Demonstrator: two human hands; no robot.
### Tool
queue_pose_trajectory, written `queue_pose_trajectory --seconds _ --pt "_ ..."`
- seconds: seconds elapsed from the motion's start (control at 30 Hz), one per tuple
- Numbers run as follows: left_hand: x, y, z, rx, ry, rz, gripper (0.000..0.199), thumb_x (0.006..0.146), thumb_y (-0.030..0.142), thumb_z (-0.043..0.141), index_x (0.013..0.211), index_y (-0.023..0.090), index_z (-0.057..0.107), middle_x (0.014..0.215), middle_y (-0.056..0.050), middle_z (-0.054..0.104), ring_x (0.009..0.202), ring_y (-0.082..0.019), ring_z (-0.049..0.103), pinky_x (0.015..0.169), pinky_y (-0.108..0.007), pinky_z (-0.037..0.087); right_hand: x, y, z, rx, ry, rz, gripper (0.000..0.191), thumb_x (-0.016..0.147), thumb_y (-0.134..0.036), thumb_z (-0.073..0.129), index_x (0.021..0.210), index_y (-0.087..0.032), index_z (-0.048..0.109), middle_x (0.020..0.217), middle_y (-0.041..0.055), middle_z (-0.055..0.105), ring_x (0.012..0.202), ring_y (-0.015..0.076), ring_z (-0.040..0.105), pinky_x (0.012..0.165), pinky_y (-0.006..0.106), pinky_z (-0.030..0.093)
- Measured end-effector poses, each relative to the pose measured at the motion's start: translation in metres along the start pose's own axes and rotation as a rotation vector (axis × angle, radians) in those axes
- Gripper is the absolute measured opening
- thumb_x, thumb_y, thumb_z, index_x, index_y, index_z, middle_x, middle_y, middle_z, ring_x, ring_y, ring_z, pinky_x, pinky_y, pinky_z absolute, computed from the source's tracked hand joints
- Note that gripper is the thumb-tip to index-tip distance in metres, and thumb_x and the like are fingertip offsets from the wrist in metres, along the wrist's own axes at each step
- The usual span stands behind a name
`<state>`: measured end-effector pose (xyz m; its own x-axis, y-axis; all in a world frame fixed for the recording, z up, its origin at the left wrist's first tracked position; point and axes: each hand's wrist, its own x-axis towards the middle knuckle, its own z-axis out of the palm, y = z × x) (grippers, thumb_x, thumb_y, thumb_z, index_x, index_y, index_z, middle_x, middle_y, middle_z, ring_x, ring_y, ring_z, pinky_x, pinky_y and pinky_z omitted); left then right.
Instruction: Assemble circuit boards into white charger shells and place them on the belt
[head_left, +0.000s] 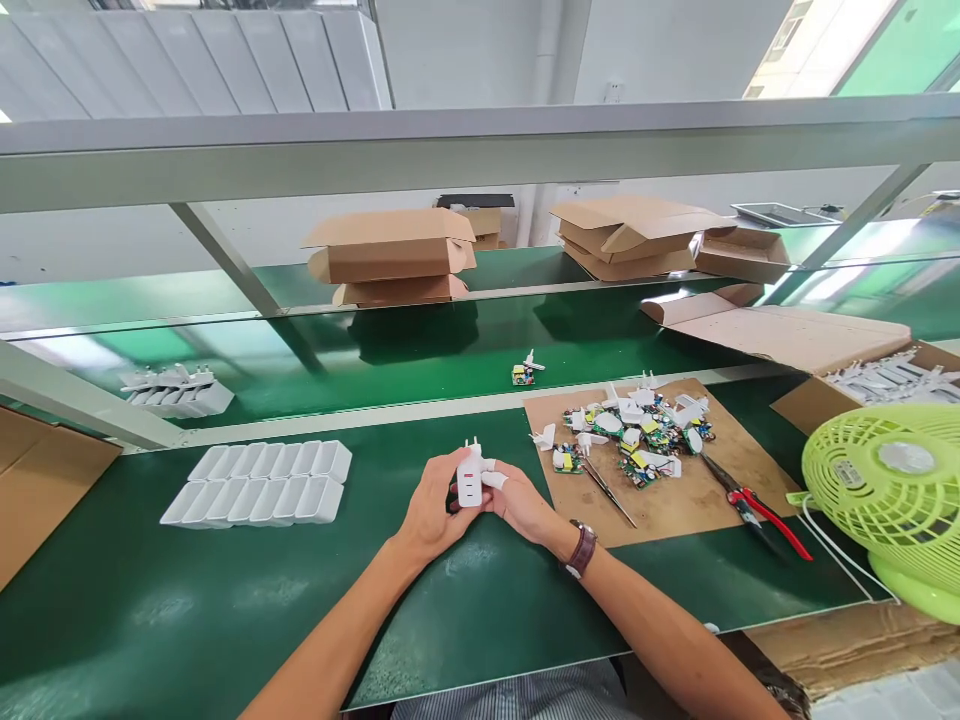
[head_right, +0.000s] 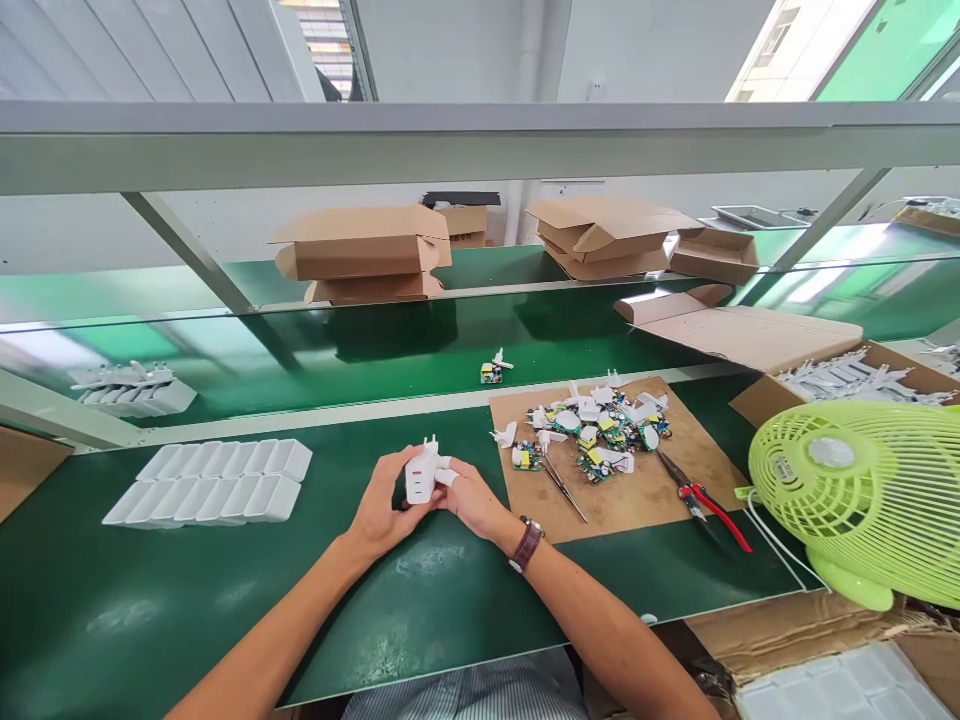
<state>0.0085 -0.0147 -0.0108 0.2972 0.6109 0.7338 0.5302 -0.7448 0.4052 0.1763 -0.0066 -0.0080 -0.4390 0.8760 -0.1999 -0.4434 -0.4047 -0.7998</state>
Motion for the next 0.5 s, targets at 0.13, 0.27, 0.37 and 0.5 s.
queue_pose_trajectory --seconds 0.13,0.27,0.37,0.5 --pt "0.0021 -0.0016 -0.0004 0.011 0.017 -0.001 0.070 0.094 0.033 0.069 0.153 0.020 0.033 0.120 -0.015 0.070 0.100 -0.025 0.069 0.085 -0.041 0.060 -0.0019 -0.0030 0.0056 0.028 -0.033 0.045 0.030 0.077 -0.036 0.072 0.101 -0.019 0.068 0.095 0.0063 0.075 0.092 0.0246 0.072 0.090 0.045 0.056" --pt "0.0000 -0.0040 -0.0007 0.004 0.008 -0.020 0.070 0.094 0.035 0.069 0.153 0.020 0.035 0.120 -0.014 0.071 0.100 -0.025 0.069 0.087 -0.041 0.059 -0.0027 -0.0053 0.0070 0.016 -0.017 0.069 0.029 0.075 -0.034 0.069 0.100 -0.018 0.068 0.092 0.0064 0.075 0.094 0.0258 0.073 0.091 0.045 0.056" --pt "0.0000 -0.0041 -0.0001 0.011 -0.001 -0.022 0.070 0.094 0.037 0.069 0.153 0.021 0.035 0.119 -0.014 0.071 0.098 -0.025 0.069 0.085 -0.040 0.060 -0.0020 -0.0049 0.0058 0.015 -0.012 0.086 0.029 0.074 -0.034 0.069 0.099 -0.019 0.067 0.090 0.0063 0.075 0.094 0.0265 0.073 0.091 0.045 0.056" --pt "0.0020 -0.0035 -0.0001 0.017 -0.003 -0.007 0.068 0.094 0.038 0.068 0.152 0.022 0.036 0.120 -0.013 0.071 0.097 -0.025 0.069 0.084 -0.040 0.060 -0.0005 -0.0025 0.0036 0.014 -0.003 0.090 0.030 0.073 -0.033 0.069 0.099 -0.019 0.067 0.091 0.0063 0.076 0.097 0.0270 0.073 0.091 0.044 0.056"
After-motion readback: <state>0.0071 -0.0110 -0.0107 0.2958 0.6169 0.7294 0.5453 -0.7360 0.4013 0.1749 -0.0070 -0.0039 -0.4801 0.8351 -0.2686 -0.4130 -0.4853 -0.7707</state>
